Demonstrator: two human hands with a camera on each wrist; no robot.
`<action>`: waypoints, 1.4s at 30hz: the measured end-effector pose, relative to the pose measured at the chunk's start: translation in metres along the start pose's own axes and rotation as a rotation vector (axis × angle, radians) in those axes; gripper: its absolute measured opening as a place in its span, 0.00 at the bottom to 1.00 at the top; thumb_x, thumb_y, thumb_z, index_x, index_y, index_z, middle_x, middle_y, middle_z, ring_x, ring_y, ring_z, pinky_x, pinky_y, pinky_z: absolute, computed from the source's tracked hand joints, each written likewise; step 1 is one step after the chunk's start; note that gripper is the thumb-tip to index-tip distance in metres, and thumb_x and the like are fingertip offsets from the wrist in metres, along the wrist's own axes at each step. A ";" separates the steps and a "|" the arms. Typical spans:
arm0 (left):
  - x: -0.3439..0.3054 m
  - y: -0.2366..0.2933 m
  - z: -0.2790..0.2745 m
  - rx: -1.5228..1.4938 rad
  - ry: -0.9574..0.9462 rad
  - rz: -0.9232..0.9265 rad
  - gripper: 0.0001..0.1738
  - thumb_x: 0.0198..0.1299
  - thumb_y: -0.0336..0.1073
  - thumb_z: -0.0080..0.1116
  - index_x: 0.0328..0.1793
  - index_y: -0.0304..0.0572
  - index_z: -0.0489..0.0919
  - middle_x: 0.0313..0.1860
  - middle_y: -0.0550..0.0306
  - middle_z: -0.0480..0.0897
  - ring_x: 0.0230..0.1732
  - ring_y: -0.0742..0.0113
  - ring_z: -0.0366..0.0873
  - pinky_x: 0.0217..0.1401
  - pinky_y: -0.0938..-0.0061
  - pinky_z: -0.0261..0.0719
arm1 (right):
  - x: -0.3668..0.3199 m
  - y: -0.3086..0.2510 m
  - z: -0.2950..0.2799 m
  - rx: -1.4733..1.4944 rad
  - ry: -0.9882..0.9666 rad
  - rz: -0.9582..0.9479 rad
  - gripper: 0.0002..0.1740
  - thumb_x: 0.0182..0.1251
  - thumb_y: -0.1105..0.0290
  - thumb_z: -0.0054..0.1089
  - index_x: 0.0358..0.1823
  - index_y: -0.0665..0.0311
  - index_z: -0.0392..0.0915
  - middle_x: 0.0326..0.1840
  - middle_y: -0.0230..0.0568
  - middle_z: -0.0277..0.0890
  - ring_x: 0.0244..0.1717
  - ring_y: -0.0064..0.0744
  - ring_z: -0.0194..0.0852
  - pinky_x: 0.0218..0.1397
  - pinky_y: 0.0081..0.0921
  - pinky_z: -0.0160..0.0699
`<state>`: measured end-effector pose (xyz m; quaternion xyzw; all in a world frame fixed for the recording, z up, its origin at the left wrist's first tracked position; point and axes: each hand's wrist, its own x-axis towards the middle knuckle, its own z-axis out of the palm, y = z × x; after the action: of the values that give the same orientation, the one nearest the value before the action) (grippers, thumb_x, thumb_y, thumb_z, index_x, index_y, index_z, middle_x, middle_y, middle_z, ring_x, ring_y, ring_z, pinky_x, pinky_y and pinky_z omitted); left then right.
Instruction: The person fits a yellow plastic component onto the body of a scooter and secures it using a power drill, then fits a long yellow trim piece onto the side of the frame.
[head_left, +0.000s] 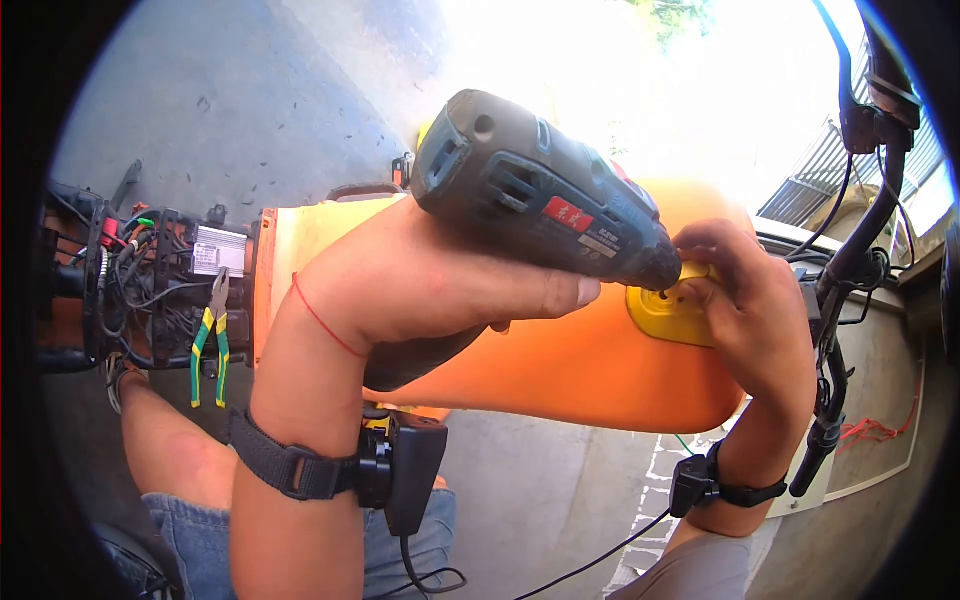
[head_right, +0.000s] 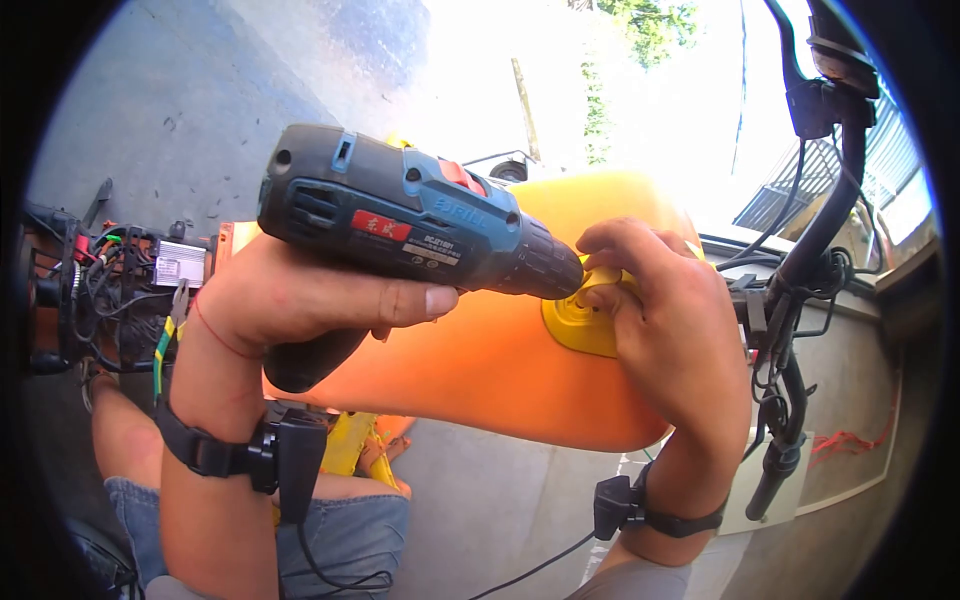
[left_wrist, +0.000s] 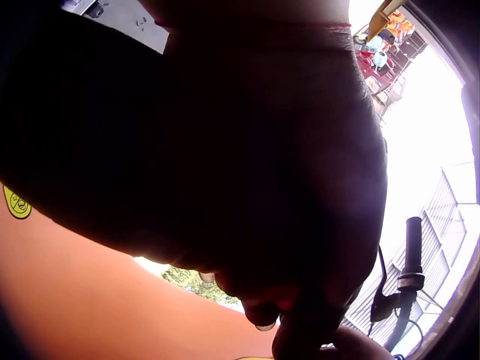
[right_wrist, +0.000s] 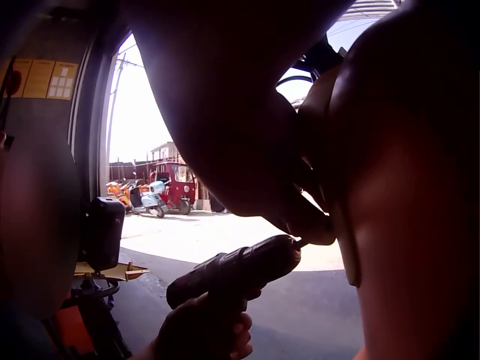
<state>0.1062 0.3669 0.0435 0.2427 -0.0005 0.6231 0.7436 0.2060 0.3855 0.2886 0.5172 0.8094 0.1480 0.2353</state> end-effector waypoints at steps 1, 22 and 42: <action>0.001 0.001 0.001 0.006 -0.007 0.014 0.21 0.53 0.38 0.78 0.52 0.43 0.84 0.37 0.62 0.86 0.36 0.73 0.82 0.33 0.78 0.82 | 0.000 0.001 -0.001 0.001 0.005 0.000 0.17 0.57 0.84 0.63 0.48 0.62 0.79 0.41 0.47 0.84 0.47 0.48 0.83 0.51 0.39 0.78; -0.008 0.029 0.008 -0.026 0.043 0.060 0.32 0.56 0.37 0.74 0.68 0.45 0.77 0.42 0.62 0.84 0.38 0.73 0.81 0.31 0.77 0.81 | -0.075 0.058 -0.031 0.964 0.293 0.027 0.07 0.69 0.71 0.49 0.38 0.66 0.74 0.36 0.38 0.73 0.31 0.17 0.66 0.31 0.15 0.62; 0.000 0.008 0.011 0.003 0.112 0.083 0.21 0.53 0.30 0.73 0.54 0.41 0.81 0.37 0.57 0.84 0.35 0.68 0.85 0.32 0.75 0.83 | -0.103 0.153 0.023 0.727 0.520 0.132 0.34 0.62 0.46 0.72 0.58 0.67 0.81 0.31 0.23 0.76 0.23 0.09 0.57 0.25 0.14 0.50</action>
<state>0.1021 0.3638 0.0562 0.2083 0.0321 0.6659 0.7157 0.3718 0.3559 0.3668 0.5624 0.8063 -0.0065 -0.1829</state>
